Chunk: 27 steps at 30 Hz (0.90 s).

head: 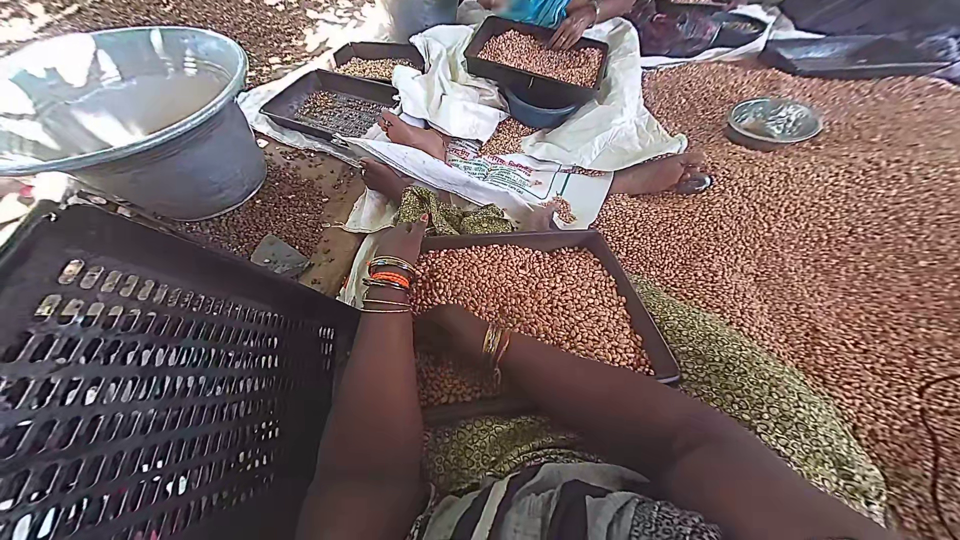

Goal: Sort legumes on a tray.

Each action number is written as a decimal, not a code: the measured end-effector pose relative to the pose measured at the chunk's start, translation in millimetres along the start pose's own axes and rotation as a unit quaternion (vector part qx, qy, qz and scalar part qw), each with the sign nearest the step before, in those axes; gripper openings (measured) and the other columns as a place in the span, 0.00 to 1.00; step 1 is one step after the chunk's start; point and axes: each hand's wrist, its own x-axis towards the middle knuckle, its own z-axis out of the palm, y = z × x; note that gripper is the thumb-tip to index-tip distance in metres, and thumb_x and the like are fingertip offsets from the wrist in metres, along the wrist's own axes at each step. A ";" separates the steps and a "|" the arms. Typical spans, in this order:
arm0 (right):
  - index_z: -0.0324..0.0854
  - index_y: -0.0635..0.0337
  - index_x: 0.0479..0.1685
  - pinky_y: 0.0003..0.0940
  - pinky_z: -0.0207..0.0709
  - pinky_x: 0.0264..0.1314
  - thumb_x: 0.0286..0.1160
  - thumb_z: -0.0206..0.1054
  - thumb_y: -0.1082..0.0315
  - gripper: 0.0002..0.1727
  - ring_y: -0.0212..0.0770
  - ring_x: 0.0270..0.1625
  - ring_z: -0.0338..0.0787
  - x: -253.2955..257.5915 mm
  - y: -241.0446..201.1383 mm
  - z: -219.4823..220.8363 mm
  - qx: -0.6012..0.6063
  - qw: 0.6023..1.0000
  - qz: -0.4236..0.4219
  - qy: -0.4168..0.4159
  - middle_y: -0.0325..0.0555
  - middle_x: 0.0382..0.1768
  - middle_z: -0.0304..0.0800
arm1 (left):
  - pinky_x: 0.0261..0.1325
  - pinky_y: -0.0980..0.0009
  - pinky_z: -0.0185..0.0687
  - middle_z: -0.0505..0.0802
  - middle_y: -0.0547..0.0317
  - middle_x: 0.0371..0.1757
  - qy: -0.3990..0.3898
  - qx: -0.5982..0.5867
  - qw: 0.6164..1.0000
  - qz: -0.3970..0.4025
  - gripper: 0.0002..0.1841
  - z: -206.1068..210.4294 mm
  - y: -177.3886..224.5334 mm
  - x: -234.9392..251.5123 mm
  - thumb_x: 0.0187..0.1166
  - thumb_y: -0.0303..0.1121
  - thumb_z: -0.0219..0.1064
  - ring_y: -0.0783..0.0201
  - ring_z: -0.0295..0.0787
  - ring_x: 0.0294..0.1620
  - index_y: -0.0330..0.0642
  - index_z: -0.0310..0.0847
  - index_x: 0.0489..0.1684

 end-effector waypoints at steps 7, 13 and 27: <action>0.88 0.75 0.48 0.52 0.81 0.56 0.77 0.67 0.73 0.11 0.53 0.48 0.91 -13.3 -14.0 3.7 0.011 0.994 -0.029 -0.106 0.62 0.44 0.92 | 0.75 0.32 0.67 0.89 0.32 0.65 -0.073 0.026 0.997 0.006 0.36 2.6 0.1 55.3 0.93 0.61 0.41 0.37 0.82 0.73 0.37 0.86 0.63; 0.85 0.68 0.49 0.71 0.81 0.51 0.87 0.60 0.66 0.13 0.66 0.55 0.91 -11.8 -46.1 12.5 -0.188 0.965 0.061 -0.170 0.64 0.52 0.90 | 0.74 0.32 0.69 0.90 0.33 0.63 -0.067 0.032 0.997 0.011 0.35 1.8 1.1 52.5 0.93 0.60 0.42 0.37 0.83 0.71 0.36 0.87 0.62; 0.88 0.69 0.47 0.66 0.80 0.55 0.83 0.63 0.64 0.15 0.61 0.52 0.92 -18.7 -19.3 -11.7 -0.143 0.982 0.069 -0.098 0.62 0.44 0.92 | 0.65 0.28 0.74 0.91 0.29 0.55 -0.031 0.037 0.998 0.036 0.36 11.0 -5.2 45.2 0.92 0.61 0.45 0.31 0.87 0.63 0.34 0.88 0.58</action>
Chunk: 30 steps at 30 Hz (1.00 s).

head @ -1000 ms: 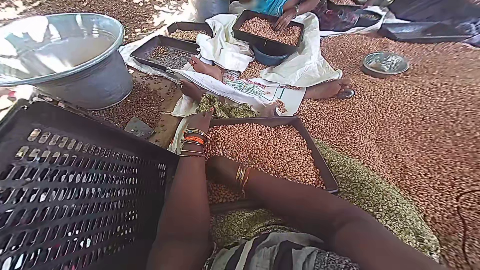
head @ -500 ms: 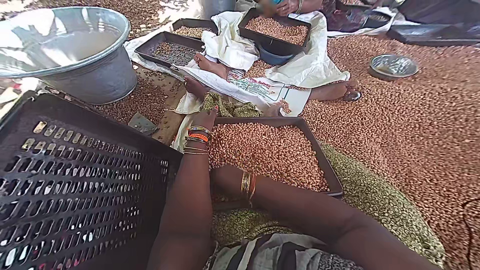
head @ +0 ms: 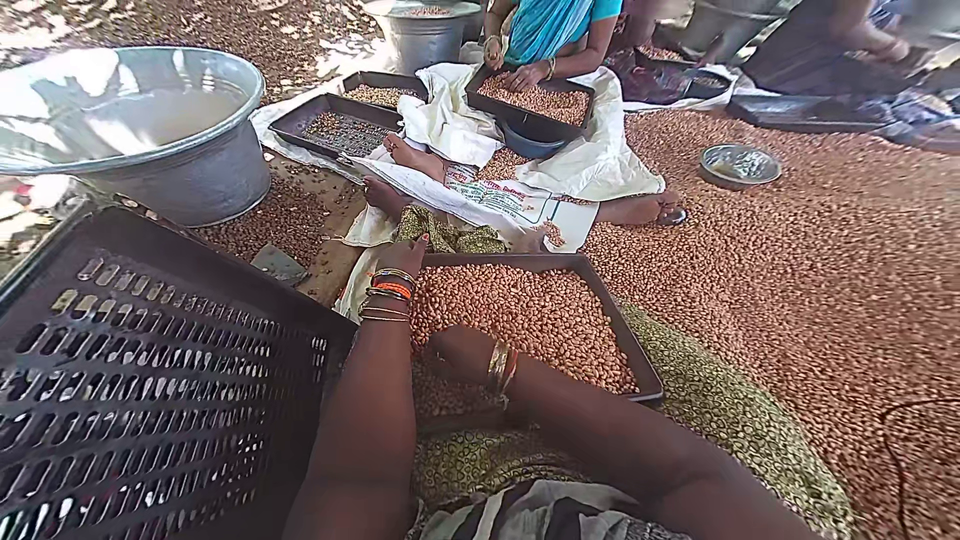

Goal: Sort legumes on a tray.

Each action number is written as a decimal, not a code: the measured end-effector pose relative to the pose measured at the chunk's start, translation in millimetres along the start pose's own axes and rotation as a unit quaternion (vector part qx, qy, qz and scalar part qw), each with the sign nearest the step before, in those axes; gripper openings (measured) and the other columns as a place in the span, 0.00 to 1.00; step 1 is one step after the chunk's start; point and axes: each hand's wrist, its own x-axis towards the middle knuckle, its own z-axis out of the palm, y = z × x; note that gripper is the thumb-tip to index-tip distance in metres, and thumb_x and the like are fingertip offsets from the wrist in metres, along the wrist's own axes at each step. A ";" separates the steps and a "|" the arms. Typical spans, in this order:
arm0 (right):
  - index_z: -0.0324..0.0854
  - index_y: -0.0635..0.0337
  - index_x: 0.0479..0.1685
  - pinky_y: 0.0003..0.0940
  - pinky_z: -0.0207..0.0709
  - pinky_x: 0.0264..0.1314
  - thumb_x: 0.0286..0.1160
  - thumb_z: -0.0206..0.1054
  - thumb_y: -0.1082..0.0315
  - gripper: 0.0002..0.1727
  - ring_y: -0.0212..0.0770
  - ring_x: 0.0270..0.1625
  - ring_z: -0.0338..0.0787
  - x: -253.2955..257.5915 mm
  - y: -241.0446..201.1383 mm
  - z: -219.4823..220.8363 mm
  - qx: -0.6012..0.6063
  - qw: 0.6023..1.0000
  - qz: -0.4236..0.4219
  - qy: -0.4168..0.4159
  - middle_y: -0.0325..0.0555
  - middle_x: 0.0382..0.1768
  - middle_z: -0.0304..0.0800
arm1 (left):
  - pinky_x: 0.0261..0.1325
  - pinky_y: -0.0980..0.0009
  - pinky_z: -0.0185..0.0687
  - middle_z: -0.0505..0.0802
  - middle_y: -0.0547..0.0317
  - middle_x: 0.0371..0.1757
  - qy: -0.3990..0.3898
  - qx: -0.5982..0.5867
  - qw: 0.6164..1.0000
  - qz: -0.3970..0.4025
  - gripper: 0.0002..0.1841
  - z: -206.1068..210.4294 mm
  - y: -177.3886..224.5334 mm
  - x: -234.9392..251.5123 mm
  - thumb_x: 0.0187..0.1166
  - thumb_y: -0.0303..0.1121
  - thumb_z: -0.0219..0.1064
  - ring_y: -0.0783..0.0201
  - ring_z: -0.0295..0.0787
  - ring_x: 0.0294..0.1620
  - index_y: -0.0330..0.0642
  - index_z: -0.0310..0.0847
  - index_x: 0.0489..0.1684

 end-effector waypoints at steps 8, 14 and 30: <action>0.88 0.71 0.35 0.45 0.79 0.41 0.72 0.74 0.75 0.05 0.45 0.34 0.87 -83.4 22.9 -50.2 0.034 0.968 -0.096 -0.228 0.54 0.31 0.89 | 0.67 0.30 0.74 0.91 0.29 0.57 -0.014 0.009 1.000 -0.010 0.35 -8.1 8.4 -5.9 0.92 0.60 0.46 0.31 0.86 0.65 0.33 0.87 0.59; 0.88 0.74 0.40 0.69 0.78 0.53 0.79 0.65 0.74 0.09 0.68 0.50 0.90 -42.4 -22.1 -75.2 -0.235 0.933 0.030 -0.272 0.68 0.43 0.90 | 0.73 0.35 0.72 0.90 0.34 0.63 -0.049 0.043 0.997 -0.028 0.35 -15.1 15.5 -3.2 0.92 0.60 0.45 0.37 0.84 0.71 0.36 0.86 0.63; 0.90 0.69 0.56 0.50 0.75 0.75 0.78 0.70 0.68 0.15 0.53 0.64 0.90 27.3 51.3 -68.2 0.041 0.975 0.145 0.162 0.62 0.56 0.92 | 0.79 0.36 0.67 0.87 0.36 0.70 -0.079 0.067 0.994 -0.027 0.33 -19.1 22.5 -4.4 0.94 0.58 0.44 0.38 0.79 0.78 0.38 0.84 0.69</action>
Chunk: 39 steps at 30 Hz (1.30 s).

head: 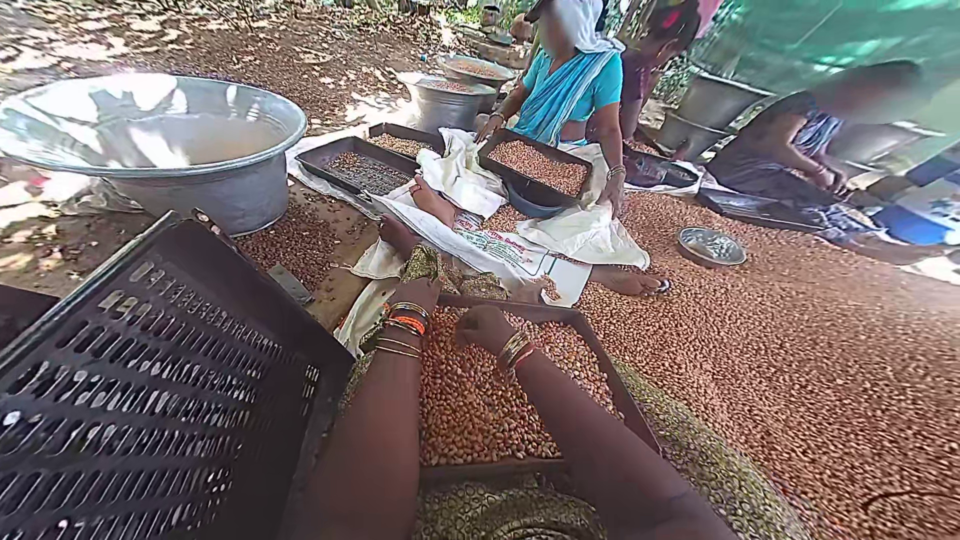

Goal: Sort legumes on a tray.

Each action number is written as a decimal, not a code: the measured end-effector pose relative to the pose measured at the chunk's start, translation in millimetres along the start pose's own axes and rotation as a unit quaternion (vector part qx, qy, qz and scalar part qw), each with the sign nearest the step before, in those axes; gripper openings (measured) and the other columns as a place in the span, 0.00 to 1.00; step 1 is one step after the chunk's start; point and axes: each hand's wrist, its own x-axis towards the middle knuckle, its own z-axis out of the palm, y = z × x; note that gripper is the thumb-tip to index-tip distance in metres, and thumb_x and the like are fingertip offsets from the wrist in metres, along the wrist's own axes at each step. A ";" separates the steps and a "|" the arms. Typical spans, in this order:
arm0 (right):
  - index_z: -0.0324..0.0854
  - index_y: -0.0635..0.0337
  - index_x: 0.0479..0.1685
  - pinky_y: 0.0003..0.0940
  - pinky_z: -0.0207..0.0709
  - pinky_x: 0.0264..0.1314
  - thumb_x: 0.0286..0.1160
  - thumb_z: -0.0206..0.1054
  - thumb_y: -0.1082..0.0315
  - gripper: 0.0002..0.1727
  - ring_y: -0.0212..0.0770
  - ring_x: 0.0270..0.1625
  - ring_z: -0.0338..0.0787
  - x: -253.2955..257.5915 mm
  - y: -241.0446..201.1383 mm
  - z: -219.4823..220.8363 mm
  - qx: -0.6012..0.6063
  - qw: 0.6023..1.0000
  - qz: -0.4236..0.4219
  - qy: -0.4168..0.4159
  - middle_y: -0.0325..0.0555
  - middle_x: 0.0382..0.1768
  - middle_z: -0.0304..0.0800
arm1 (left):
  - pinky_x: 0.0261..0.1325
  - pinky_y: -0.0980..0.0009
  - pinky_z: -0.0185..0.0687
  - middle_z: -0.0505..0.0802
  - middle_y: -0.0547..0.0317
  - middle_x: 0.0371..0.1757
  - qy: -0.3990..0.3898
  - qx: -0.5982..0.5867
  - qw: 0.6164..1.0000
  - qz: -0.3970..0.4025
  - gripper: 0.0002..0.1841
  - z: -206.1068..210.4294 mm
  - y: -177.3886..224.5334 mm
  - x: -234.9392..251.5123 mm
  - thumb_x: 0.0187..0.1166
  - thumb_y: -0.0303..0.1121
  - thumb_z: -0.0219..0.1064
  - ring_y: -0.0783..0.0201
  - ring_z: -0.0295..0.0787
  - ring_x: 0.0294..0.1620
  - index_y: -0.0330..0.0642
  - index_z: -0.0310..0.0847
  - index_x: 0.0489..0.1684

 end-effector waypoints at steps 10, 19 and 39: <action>0.81 0.72 0.50 0.32 0.85 0.43 0.84 0.68 0.68 0.12 0.33 0.34 0.88 -11.3 32.6 3.2 0.313 0.947 0.070 0.023 0.48 0.38 0.87 | 0.77 0.35 0.68 0.88 0.34 0.68 0.004 -0.002 1.000 -0.002 0.35 2.3 0.7 -0.1 0.93 0.60 0.44 0.38 0.81 0.75 0.37 0.84 0.68; 0.88 0.68 0.58 0.57 0.76 0.72 0.82 0.65 0.65 0.16 0.59 0.61 0.90 -8.5 4.6 21.8 -0.015 0.999 -0.003 -0.030 0.64 0.53 0.92 | 0.68 0.35 0.75 0.91 0.33 0.53 0.115 -0.053 0.990 0.064 0.27 12.6 2.9 3.7 0.93 0.51 0.54 0.37 0.88 0.61 0.32 0.87 0.55; 0.90 0.68 0.50 0.61 0.77 0.67 0.82 0.66 0.63 0.15 0.60 0.58 0.91 -61.4 66.0 18.7 -0.033 0.996 0.076 -0.044 0.63 0.49 0.92 | 0.64 0.44 0.80 0.93 0.41 0.49 -0.013 -0.024 0.983 0.182 0.21 20.8 6.1 7.3 0.93 0.45 0.55 0.46 0.90 0.52 0.35 0.86 0.60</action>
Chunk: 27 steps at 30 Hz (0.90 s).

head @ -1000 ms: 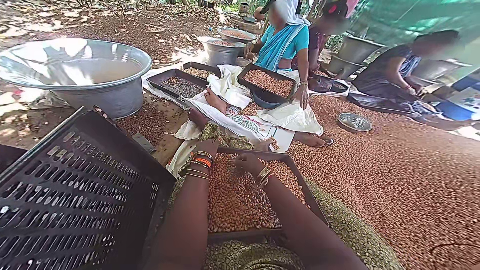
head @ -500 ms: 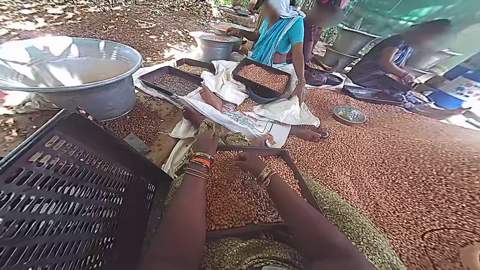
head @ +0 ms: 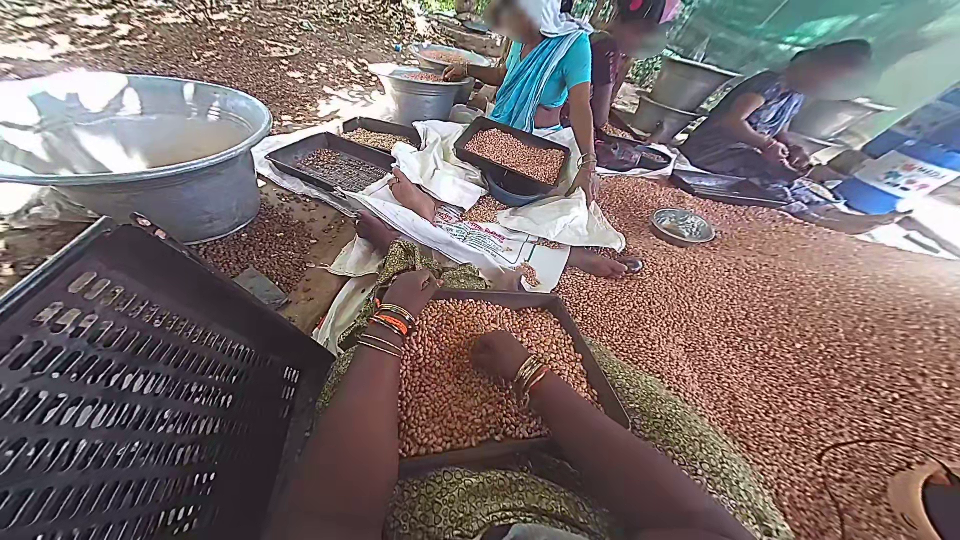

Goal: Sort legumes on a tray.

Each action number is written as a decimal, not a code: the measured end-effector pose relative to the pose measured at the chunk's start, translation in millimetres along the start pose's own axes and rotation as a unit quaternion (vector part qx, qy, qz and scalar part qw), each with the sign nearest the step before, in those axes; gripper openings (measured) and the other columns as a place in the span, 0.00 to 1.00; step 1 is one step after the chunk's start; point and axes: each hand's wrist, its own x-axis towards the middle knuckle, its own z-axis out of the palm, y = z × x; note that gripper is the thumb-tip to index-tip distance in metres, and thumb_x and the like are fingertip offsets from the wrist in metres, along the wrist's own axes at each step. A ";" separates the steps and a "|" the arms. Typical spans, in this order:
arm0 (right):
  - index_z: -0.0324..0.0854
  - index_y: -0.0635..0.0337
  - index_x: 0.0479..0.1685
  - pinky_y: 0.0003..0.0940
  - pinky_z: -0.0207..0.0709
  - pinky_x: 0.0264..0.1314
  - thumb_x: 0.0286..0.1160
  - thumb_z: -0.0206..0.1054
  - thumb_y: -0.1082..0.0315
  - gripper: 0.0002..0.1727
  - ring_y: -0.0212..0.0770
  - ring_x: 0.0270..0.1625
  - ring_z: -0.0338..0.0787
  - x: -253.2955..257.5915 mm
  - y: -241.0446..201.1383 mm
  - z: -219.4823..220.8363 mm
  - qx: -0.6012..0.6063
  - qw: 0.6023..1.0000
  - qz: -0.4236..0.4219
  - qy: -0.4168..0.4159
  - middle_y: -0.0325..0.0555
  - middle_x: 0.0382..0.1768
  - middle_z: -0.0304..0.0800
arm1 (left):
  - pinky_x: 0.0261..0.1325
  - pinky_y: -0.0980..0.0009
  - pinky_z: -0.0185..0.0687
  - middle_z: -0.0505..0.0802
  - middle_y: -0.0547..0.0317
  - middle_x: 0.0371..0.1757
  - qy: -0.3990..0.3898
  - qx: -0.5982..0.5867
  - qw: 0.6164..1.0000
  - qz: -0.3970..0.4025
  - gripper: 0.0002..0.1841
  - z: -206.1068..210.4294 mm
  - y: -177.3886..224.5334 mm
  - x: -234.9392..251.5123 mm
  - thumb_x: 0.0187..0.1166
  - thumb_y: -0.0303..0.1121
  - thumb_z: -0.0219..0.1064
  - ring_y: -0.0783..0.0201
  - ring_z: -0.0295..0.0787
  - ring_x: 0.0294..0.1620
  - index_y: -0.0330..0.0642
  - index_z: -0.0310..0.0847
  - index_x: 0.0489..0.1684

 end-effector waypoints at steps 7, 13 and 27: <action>0.81 0.68 0.44 0.30 0.88 0.40 0.83 0.67 0.73 0.05 0.33 0.30 0.91 -17.9 6.7 -7.3 0.422 0.905 0.049 -0.016 0.42 0.31 0.90 | 0.59 0.45 0.83 0.93 0.41 0.46 -0.003 -0.007 1.000 0.018 0.20 5.6 -2.0 6.9 0.93 0.44 0.55 0.47 0.91 0.46 0.35 0.86 0.58; 0.87 0.69 0.59 0.51 0.82 0.65 0.76 0.70 0.72 0.15 0.50 0.54 0.92 -10.8 -18.0 5.1 0.086 0.989 -0.092 -0.081 0.59 0.51 0.93 | 0.60 0.47 0.83 0.92 0.43 0.46 -0.010 -0.026 0.999 0.020 0.19 3.7 -4.2 5.9 0.93 0.42 0.55 0.49 0.90 0.46 0.37 0.86 0.59; 0.90 0.73 0.46 0.64 0.78 0.61 0.81 0.71 0.63 0.16 0.61 0.49 0.91 -7.3 -49.5 -39.3 -0.109 0.966 -0.151 -0.177 0.65 0.43 0.93 | 0.70 0.45 0.78 0.91 0.40 0.59 -0.065 -0.006 0.998 0.003 0.24 -3.5 1.0 4.7 0.94 0.47 0.52 0.47 0.89 0.60 0.36 0.82 0.67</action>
